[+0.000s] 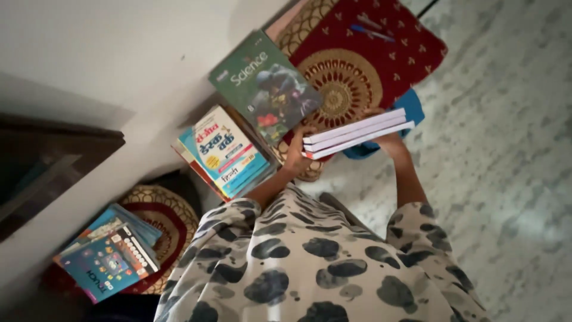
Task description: The person repeatedly picks up books and notebooks from a small stool and places them onto a stack on a nearby table. The person handles the items one at a time or in small groups, moving between the stool and the table multiple times.
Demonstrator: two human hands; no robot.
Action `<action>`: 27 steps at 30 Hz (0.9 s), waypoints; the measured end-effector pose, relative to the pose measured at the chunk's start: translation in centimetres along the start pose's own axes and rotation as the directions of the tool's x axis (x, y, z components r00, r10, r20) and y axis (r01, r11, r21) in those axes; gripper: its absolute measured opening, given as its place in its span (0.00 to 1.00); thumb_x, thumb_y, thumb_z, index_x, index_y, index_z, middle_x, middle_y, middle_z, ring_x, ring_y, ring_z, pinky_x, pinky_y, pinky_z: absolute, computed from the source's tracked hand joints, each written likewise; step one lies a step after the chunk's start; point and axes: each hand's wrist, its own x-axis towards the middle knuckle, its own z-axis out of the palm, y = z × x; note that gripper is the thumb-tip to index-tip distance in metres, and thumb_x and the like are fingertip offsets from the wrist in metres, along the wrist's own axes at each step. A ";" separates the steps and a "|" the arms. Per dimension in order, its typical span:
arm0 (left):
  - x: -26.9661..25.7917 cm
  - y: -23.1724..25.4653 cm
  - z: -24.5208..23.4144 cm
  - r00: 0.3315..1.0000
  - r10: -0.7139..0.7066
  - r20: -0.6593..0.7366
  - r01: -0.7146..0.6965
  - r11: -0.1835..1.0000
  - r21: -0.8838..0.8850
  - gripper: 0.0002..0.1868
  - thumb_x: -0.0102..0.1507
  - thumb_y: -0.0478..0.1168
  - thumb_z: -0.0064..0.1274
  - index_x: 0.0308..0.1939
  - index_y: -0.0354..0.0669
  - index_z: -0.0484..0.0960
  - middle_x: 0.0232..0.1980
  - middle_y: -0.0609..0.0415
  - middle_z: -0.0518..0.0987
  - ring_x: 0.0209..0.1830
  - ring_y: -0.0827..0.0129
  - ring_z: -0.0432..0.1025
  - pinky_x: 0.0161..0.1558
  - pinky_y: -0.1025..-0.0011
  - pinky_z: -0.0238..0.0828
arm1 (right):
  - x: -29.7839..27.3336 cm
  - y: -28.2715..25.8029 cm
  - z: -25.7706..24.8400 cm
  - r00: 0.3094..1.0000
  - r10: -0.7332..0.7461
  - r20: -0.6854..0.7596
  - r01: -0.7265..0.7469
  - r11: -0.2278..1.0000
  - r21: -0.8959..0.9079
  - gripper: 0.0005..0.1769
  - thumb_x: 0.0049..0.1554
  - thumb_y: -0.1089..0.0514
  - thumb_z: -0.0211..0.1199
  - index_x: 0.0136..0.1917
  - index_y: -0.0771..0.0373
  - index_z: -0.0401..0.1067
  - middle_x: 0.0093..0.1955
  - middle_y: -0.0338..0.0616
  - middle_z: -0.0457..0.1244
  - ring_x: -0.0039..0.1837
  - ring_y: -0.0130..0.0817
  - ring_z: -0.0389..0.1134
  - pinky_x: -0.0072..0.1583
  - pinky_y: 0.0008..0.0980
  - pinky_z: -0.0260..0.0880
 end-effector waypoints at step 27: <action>15.7 -17.7 -18.5 0.431 -0.254 -0.866 0.216 0.961 -0.175 0.25 0.46 0.34 0.67 0.45 0.32 0.78 0.38 0.46 0.83 0.35 0.58 0.78 0.38 0.61 0.78 | 4.1 0.3 -0.7 0.968 0.221 -0.116 -0.225 0.974 -0.022 0.29 0.47 0.74 0.62 0.62 0.63 0.66 0.57 0.41 0.66 0.58 0.33 0.68 0.60 0.34 0.70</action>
